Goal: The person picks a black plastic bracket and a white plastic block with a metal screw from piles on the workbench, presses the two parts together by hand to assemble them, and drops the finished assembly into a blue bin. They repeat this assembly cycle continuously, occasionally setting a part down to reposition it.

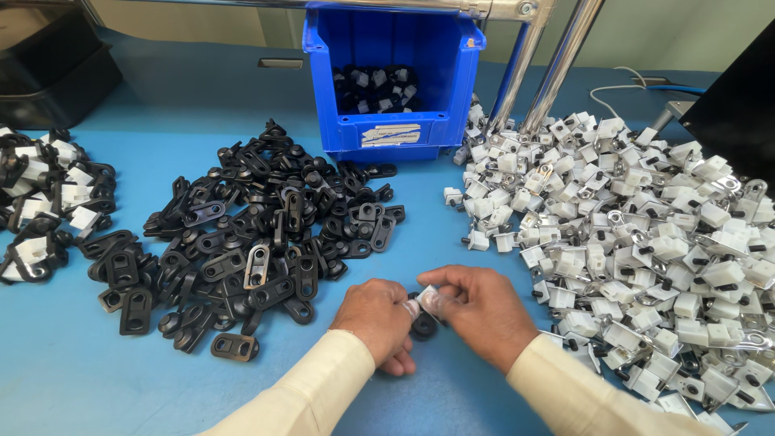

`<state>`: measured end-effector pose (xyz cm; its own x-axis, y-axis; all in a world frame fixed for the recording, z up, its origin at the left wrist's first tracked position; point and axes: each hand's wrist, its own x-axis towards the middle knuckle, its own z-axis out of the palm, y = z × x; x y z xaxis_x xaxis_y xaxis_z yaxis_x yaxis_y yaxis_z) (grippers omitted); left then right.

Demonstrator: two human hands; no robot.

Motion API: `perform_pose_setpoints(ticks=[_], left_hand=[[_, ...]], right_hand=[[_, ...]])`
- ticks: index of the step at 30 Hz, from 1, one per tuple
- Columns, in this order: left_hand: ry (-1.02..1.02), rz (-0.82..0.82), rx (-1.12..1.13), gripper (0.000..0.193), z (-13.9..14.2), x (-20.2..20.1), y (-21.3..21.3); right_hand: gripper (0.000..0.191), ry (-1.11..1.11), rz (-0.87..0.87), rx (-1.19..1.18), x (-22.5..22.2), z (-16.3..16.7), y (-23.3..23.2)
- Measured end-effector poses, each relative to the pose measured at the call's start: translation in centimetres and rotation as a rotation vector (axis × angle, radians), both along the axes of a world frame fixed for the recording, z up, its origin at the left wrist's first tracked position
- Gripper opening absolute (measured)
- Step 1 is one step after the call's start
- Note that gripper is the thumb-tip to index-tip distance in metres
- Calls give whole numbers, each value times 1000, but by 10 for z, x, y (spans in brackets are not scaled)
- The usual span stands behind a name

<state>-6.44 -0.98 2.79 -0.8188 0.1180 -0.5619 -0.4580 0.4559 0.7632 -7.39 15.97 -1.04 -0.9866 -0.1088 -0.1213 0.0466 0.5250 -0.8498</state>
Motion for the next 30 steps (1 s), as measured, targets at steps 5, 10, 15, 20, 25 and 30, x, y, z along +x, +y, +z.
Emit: perform_pose_setpoints(ticks=[5,10,15,20,25,30], left_hand=[[186,-21,-190,21,7,9,4],[309,40,-108,18,2,18,1],[117,107,153,26,-13,23,3],[26,42,152,35,-22,15,-2],[-52,18,203,30,-21,3,-3],[-40,58,120,22,-13,4,-1]], right_hand=[[33,141,-114,240,18,17,-18],[34,343,-27,289,23,31,-16],[41,195,-78,114,18,26,-8],[33,86,-55,51,13,9,1],[34,-5,-11,-54,6,0,7],[37,40,-7,37,10,6,2]])
